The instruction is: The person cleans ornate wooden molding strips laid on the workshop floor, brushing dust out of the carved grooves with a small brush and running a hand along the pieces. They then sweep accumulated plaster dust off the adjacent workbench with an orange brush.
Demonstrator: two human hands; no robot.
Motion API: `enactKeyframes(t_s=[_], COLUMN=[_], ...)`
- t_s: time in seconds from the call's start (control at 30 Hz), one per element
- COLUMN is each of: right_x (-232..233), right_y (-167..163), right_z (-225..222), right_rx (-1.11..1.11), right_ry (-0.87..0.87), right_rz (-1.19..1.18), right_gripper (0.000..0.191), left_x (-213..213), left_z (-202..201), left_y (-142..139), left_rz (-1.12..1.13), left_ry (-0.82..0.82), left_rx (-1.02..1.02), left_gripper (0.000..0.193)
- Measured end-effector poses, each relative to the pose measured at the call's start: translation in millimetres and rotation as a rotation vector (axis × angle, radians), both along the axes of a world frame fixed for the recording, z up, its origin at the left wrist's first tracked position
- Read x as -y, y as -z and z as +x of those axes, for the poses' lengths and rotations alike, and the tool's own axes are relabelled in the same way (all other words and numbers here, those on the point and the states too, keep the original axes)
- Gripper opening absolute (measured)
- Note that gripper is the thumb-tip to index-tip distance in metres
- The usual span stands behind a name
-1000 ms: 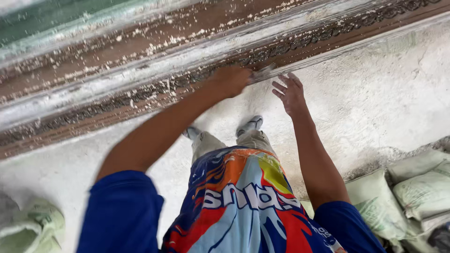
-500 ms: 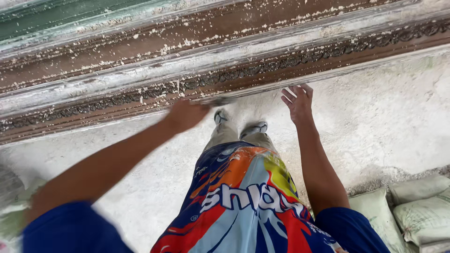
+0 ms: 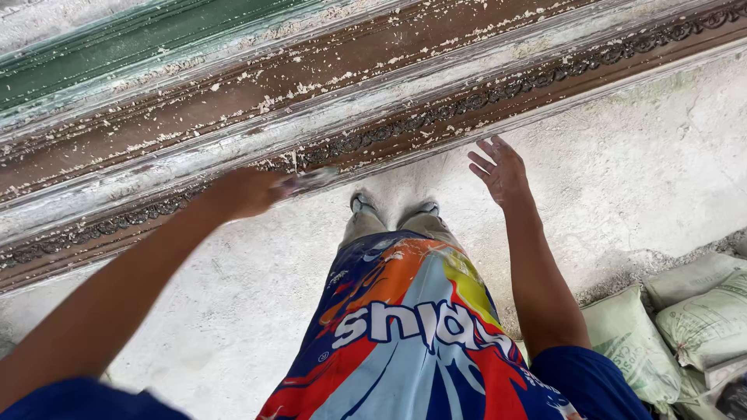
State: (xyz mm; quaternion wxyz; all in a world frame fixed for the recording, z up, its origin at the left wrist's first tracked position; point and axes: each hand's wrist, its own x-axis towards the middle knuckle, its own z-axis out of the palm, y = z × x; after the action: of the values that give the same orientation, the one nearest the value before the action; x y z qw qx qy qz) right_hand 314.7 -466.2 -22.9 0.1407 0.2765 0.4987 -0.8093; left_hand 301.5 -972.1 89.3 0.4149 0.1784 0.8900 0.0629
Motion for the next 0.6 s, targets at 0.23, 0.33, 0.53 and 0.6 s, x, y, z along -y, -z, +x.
enactKeyframes(t_s=[0.23, 0.33, 0.53, 0.6], right_x=[19, 26, 28, 26], right_y=[-4, -12, -29, -29], right_z=[1, -2, -5, 0], right_rx=[0.015, 0.009, 0.099, 0.07], right_ry=[0.074, 0.083, 0.084, 0.076], right_rz=[-0.013, -0.015, -0.03, -0.055], right_gripper=[0.065, 0.064, 0.064, 0.066], left_x=[-40, -170, -292, -254], left_z=[-8, -36, -54, -45], left_y=[18, 44, 63, 69], left_rz=[-0.044, 0.393, 0.579, 0.59], left_ry=[-0.024, 0.084, 0.193, 0.342], left_rx=[-0.021, -0.304, -0.538, -0.599], left_gripper=[0.047, 0.036, 0.018, 0.019])
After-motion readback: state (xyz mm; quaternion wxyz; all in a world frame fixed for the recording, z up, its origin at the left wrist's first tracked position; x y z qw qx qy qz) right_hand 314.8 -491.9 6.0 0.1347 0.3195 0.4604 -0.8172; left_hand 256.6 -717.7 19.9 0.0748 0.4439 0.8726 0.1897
